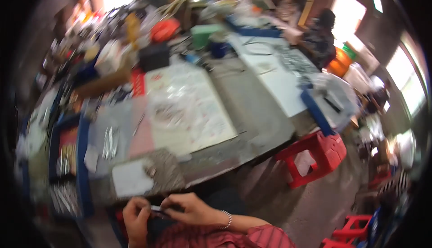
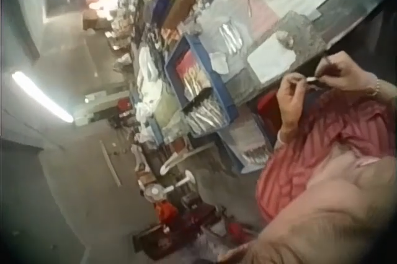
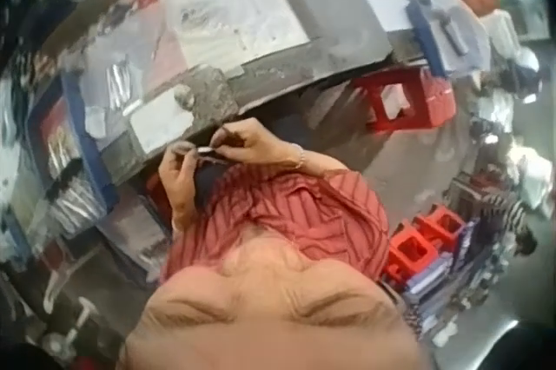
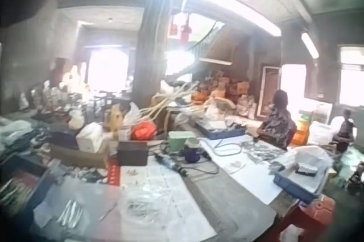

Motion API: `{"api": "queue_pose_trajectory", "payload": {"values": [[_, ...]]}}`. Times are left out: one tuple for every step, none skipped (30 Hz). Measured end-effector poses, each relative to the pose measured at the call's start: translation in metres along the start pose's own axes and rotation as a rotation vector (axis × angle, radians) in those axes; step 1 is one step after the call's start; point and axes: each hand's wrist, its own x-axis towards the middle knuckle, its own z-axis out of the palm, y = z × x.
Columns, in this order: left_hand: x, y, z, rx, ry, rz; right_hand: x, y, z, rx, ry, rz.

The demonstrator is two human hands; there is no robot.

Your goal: Manually assembling and processing small metal components at a workshop station using hand tools.

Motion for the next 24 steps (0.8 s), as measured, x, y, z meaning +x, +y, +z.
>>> {"api": "queue_pose_trajectory", "payload": {"values": [[0.004,0.011,0.004,-0.021,0.008,-0.012,0.003,0.003,0.0,0.007,0.007,0.053],[0.006,0.004,0.0,-0.118,-0.028,-0.051,0.008,0.005,0.002,-0.111,0.058,-0.078],[0.007,0.0,-0.005,-0.166,-0.037,-0.047,0.011,0.003,0.008,-0.088,0.063,0.056],[0.01,0.0,-0.006,-0.291,-0.083,-0.028,0.012,-0.005,0.009,-0.173,0.083,0.073],[0.01,0.001,-0.008,-0.3,-0.092,-0.017,0.013,-0.01,0.012,-0.175,0.101,0.076],[0.015,0.003,-0.008,-0.432,-0.164,0.019,0.015,-0.016,0.01,-0.217,0.103,0.005],[0.017,0.002,-0.011,-0.44,-0.169,0.022,0.016,-0.016,0.013,-0.205,0.119,0.018],[0.017,0.0,-0.013,-0.496,-0.154,-0.016,0.019,-0.014,0.017,-0.178,0.132,0.034],[0.017,-0.004,-0.017,-0.561,-0.163,-0.015,0.022,-0.013,0.023,-0.149,0.13,0.049],[0.015,-0.007,-0.021,-0.565,-0.152,-0.032,0.027,-0.014,0.027,-0.142,0.122,0.067],[0.014,-0.008,-0.023,-0.567,-0.133,-0.026,0.031,-0.015,0.031,-0.179,0.077,0.05],[0.014,-0.01,-0.025,-0.569,-0.12,-0.019,0.033,-0.015,0.034,-0.218,0.036,0.032],[0.011,-0.012,-0.025,-0.563,-0.109,-0.034,0.031,-0.014,0.034,-0.27,0.011,0.017],[0.011,-0.013,-0.025,-0.569,-0.122,-0.042,0.031,-0.013,0.035,-0.277,0.023,0.027],[0.011,-0.014,-0.024,-0.589,-0.118,-0.046,0.033,-0.012,0.036,-0.292,0.022,-0.003],[0.011,-0.015,-0.024,-0.605,-0.11,-0.051,0.034,-0.01,0.038,-0.304,0.019,-0.036],[0.01,-0.015,-0.023,-0.586,-0.1,-0.058,0.036,-0.009,0.04,-0.331,0.04,-0.066],[0.011,-0.015,-0.022,-0.587,-0.109,-0.061,0.036,-0.008,0.04,-0.334,0.048,-0.062],[0.011,-0.016,-0.022,-0.577,-0.112,-0.059,0.036,-0.007,0.041,-0.364,0.051,-0.077],[0.012,-0.016,-0.021,-0.566,-0.114,-0.057,0.035,-0.007,0.041,-0.394,0.054,-0.093],[0.012,-0.017,-0.02,-0.564,-0.12,-0.058,0.035,-0.007,0.041,-0.395,0.06,-0.091],[0.012,-0.016,-0.019,-0.547,-0.118,-0.057,0.035,-0.007,0.041,-0.415,0.062,-0.115],[0.012,-0.016,-0.019,-0.529,-0.117,-0.056,0.035,-0.008,0.04,-0.434,0.063,-0.139],[0.011,-0.016,-0.018,-0.525,-0.121,-0.055,0.034,-0.006,0.041,-0.433,0.069,-0.141]]}}
